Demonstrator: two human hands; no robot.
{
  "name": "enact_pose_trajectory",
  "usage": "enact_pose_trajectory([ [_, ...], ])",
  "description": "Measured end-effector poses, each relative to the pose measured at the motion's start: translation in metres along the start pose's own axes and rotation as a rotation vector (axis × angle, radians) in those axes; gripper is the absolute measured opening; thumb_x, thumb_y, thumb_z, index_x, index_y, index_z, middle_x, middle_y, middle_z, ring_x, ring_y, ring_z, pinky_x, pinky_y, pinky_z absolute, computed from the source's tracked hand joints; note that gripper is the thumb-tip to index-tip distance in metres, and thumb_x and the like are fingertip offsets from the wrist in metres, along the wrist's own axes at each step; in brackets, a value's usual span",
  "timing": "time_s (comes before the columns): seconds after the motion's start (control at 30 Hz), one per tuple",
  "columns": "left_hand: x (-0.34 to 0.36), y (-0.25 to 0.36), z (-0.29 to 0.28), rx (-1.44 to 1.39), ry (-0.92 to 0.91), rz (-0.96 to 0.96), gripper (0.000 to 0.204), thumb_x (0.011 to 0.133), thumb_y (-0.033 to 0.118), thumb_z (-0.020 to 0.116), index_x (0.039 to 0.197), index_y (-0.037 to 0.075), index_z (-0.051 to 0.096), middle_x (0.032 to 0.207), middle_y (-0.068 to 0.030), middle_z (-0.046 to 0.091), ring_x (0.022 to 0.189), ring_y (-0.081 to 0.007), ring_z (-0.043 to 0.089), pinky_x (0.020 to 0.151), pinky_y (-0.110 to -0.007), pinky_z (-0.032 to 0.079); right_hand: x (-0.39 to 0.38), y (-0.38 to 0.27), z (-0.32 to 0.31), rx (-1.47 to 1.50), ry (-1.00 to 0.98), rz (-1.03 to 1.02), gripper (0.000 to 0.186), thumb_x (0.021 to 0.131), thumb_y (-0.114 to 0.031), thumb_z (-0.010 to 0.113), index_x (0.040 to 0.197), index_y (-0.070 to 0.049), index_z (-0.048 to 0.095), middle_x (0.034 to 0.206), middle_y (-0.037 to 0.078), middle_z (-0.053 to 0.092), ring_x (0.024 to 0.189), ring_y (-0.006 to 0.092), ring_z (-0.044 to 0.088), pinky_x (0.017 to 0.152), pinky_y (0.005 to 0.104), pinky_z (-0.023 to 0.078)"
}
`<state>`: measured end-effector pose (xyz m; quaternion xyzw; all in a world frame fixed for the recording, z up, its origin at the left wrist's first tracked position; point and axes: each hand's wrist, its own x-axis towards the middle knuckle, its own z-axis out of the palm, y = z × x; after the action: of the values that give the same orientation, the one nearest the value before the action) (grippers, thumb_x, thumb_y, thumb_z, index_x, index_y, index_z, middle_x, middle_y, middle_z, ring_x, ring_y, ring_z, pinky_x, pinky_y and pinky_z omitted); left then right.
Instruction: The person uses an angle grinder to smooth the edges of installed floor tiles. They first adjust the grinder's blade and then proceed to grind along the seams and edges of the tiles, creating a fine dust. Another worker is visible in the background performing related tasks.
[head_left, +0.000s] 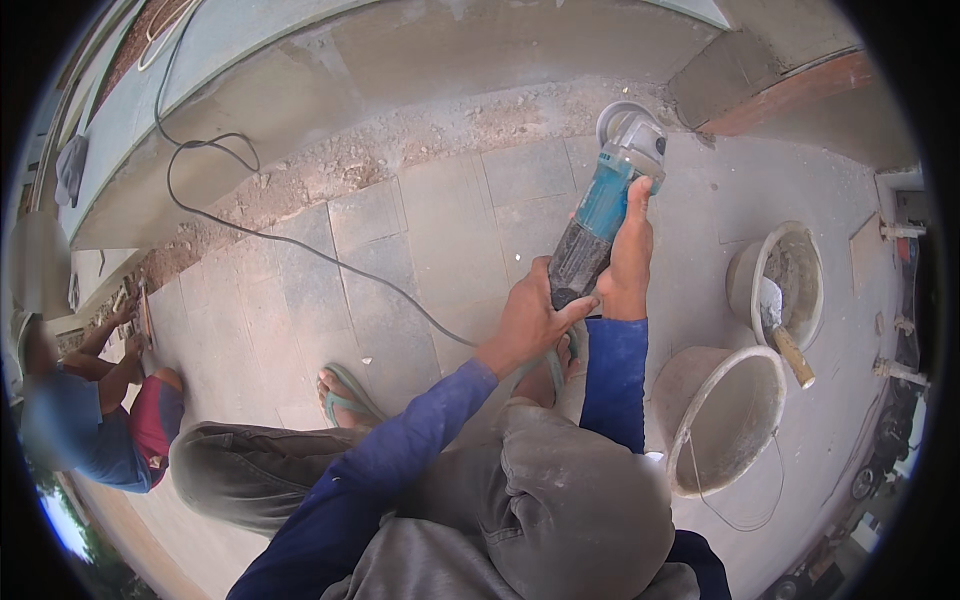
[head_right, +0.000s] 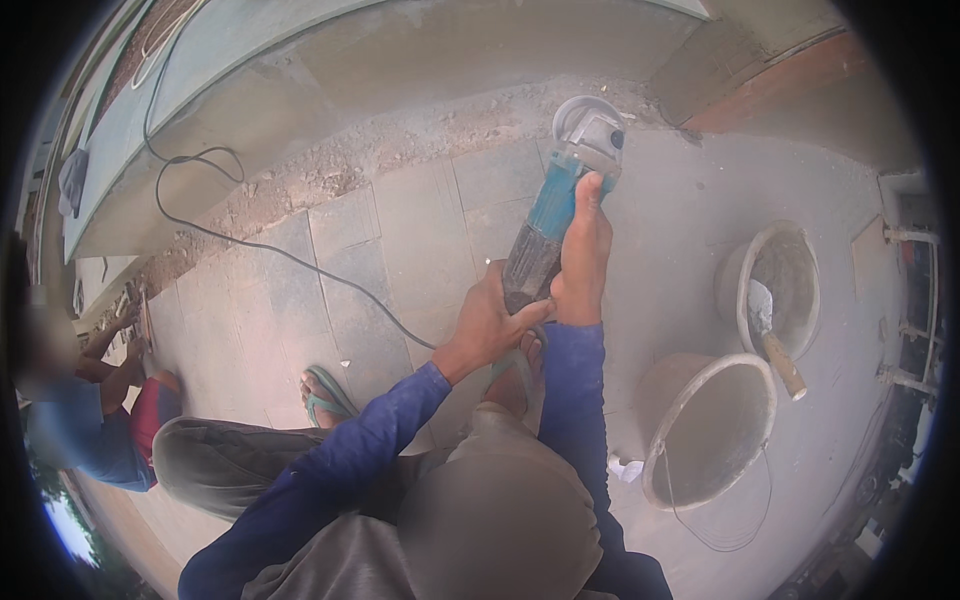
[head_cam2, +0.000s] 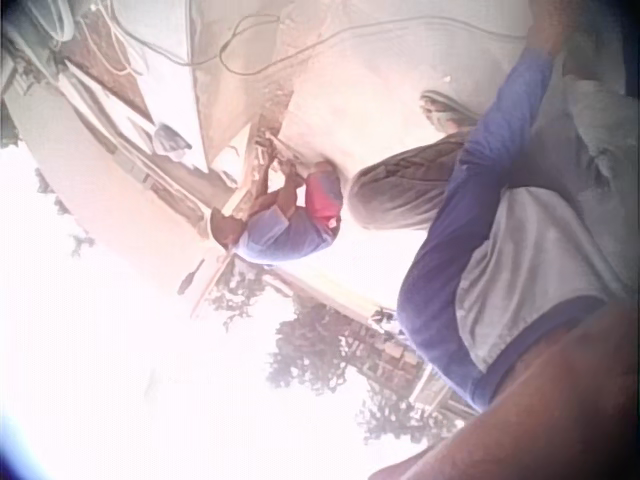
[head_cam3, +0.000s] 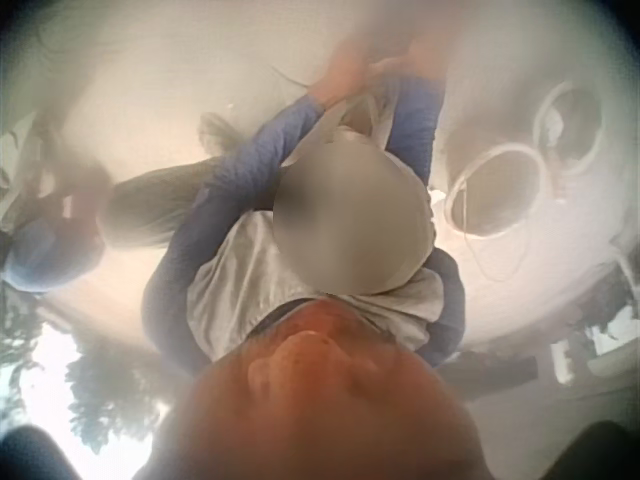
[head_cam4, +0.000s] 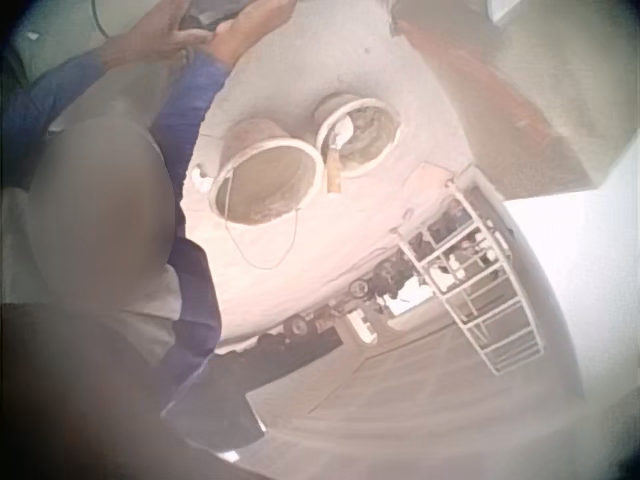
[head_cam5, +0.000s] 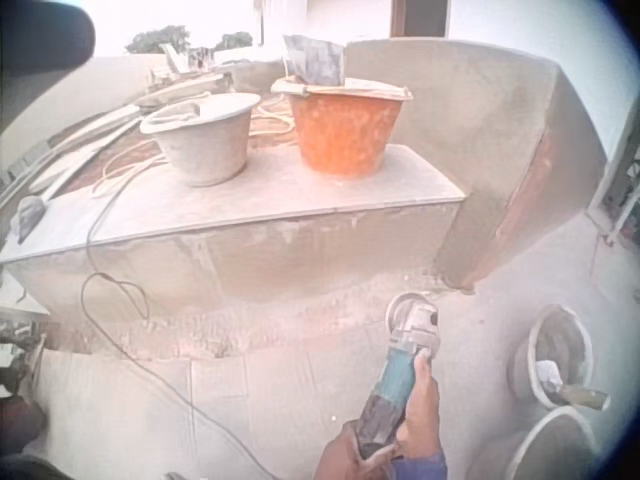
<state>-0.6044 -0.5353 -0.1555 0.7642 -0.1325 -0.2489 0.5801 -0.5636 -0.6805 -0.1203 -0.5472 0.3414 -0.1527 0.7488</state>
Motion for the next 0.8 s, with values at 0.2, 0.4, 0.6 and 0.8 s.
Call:
enact_pose_trajectory([
  [0.2,-0.011,0.005,-0.001,-0.053,-0.014,-0.057,0.076,0.082,0.042,0.08,0.123,-0.013,0.049,0.096,-0.0277,0.069,0.091,-0.0389,0.072,0.082,-0.042,0.055,-0.005,0.003,-0.011,-0.093,-0.025,0.052,0.068,0.098,-0.065,0.053,0.116,0.0,0.056,0.092,0.017,0.07,0.076,0.0245,0.071,0.067,0.0357,0.059],
  [0.4,-0.013,0.023,-0.019,-0.261,-0.173,-0.062,0.08,0.08,0.046,0.081,0.12,-0.016,0.051,0.087,-0.0266,0.069,0.085,-0.038,0.072,0.076,-0.041,0.056,-0.029,0.019,-0.044,0.282,-0.416,0.051,0.074,0.098,-0.06,0.057,0.136,0.003,0.049,0.119,0.023,0.063,0.111,0.0318,0.065,0.097,0.0466,0.055],
  [0.6,-0.011,0.018,-0.052,-0.252,-0.467,-0.035,0.073,0.085,0.063,0.069,0.103,-0.008,0.065,0.077,-0.0241,0.069,0.082,-0.0346,0.072,0.075,-0.043,0.055,-0.046,0.045,-0.045,0.433,-0.452,0.083,0.086,0.082,-0.04,0.078,0.147,-0.002,0.037,0.118,0.019,0.062,0.11,0.0351,0.064,0.109,0.0585,0.046],
  [0.8,0.056,-0.042,-0.206,0.723,-0.617,0.002,0.076,0.087,0.061,0.07,0.127,-0.004,0.062,0.11,-0.0225,0.071,0.109,-0.0374,0.066,0.094,-0.043,0.052,-0.07,0.037,-0.038,0.265,-0.264,0.078,0.076,0.083,-0.031,0.077,0.145,-0.001,0.041,0.112,0.017,0.061,0.1,0.0282,0.066,0.086,0.0487,0.061],
])
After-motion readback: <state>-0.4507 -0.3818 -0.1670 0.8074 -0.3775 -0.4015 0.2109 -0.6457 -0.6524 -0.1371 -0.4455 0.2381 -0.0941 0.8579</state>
